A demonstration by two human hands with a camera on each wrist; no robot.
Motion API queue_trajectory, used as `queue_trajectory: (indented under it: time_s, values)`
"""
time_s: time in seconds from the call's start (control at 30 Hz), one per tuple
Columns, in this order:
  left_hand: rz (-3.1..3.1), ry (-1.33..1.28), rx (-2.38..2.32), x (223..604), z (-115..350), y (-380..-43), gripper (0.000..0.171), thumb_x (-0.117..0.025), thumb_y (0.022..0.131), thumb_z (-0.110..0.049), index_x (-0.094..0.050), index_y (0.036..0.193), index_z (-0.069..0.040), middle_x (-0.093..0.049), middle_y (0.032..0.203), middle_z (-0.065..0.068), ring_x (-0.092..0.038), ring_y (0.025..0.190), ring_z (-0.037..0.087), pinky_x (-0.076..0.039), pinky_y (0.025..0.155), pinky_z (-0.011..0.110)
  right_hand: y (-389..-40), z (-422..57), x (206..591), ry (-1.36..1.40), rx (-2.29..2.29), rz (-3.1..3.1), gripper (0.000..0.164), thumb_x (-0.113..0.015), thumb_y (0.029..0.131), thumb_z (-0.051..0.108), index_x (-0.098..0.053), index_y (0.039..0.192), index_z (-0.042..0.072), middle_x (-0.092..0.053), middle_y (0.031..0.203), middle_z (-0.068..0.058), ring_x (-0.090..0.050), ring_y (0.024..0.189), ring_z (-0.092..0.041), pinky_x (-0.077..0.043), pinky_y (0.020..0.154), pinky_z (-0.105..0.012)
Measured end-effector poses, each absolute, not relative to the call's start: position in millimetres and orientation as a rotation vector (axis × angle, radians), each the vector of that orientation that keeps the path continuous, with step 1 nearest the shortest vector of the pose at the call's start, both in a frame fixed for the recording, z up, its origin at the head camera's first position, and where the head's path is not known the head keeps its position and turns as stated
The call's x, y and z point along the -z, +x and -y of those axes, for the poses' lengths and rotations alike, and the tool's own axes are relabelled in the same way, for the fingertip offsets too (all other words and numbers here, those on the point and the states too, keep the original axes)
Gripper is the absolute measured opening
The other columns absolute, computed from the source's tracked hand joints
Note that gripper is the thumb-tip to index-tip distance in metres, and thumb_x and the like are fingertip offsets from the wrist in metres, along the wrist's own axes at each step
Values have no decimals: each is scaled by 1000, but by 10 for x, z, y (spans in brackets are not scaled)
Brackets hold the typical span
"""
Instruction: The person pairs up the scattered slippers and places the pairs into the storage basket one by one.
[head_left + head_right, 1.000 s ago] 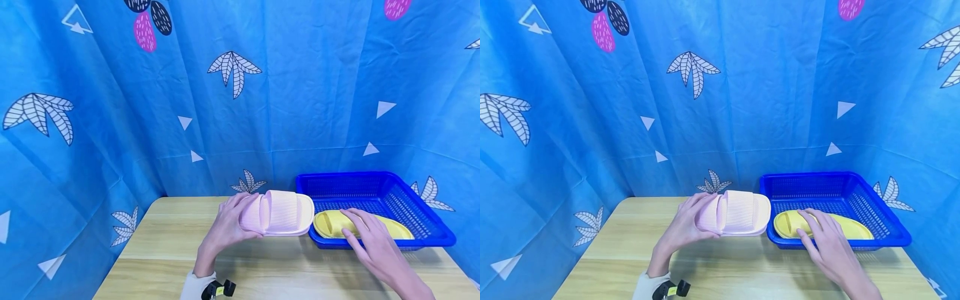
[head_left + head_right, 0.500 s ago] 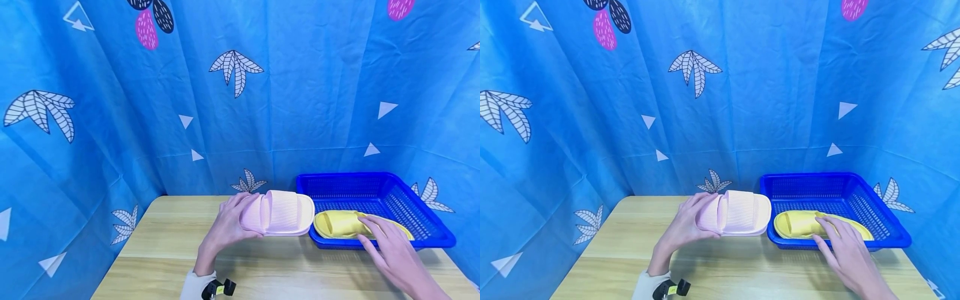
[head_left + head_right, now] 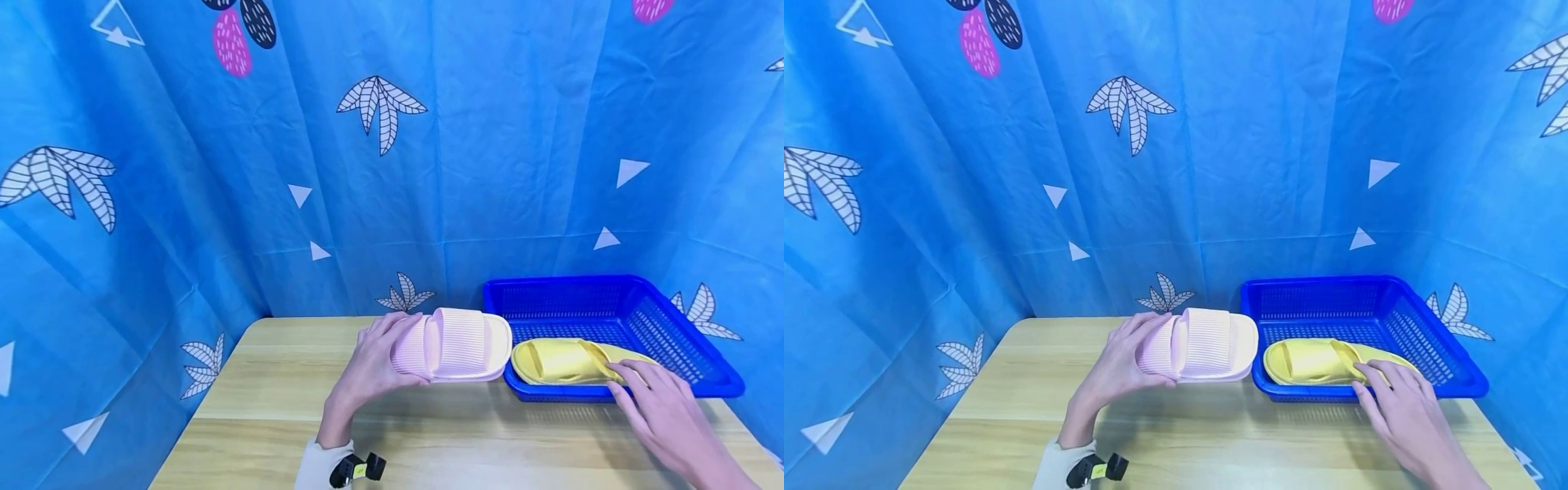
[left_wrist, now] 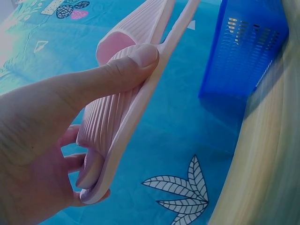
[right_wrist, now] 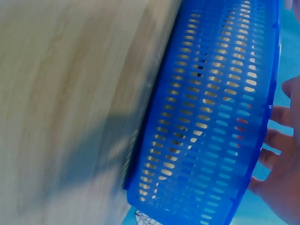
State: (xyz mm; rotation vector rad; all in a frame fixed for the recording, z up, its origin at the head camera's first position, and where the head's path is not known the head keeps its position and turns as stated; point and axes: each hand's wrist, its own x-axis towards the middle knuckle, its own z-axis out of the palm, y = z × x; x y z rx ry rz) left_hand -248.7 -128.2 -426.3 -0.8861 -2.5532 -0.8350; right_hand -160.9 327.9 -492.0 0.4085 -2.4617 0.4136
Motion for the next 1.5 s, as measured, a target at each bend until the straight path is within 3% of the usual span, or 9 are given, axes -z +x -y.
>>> queue_trajectory:
  time_s: [0.37, 0.6, 0.87, 1.5]
  values:
    - [2575, -861, 863, 4272, 1266, -2472, 101, -95, 64, -54, -52, 151, -26, -52, 148, -2, -45, 135, 20, -40, 100, 52, -1607, -3348, 4931, 372, -297, 2546, 15, -59, 102, 18, -71, 107, 10, -68, 102, -9, -59, 100, -37, -36, 83, -62]
    - [2569, -817, 869, 4287, 1274, -2478, 103, -97, 62, -51, -52, 151, -26, -53, 146, -1, -47, 131, 21, -40, 94, 47, -1626, -3362, 4982, 393, -268, 2525, 12, -56, 102, 15, -68, 99, 13, -66, 96, -6, -59, 95, -36, -36, 82, -58]
    - [2578, -811, 883, 4298, 1208, -2486, 104, -97, 62, -52, -51, 152, -24, -54, 144, 2, -47, 130, 24, -40, 95, 50, -1595, -3369, 5032, 348, -265, 2573, 12, -54, 103, 16, -64, 97, 17, -64, 96, -5, -58, 95, -35, -37, 80, -60]
    - [2566, -829, 915, 4324, 818, -2659, 105, -93, 69, -52, -44, 157, -23, -50, 147, 5, -43, 134, 25, -38, 97, 52, -1557, -3354, 5032, 309, -287, 2582, 15, -50, 104, 16, -64, 99, 14, -65, 98, -9, -55, 99, -38, -34, 84, -60]
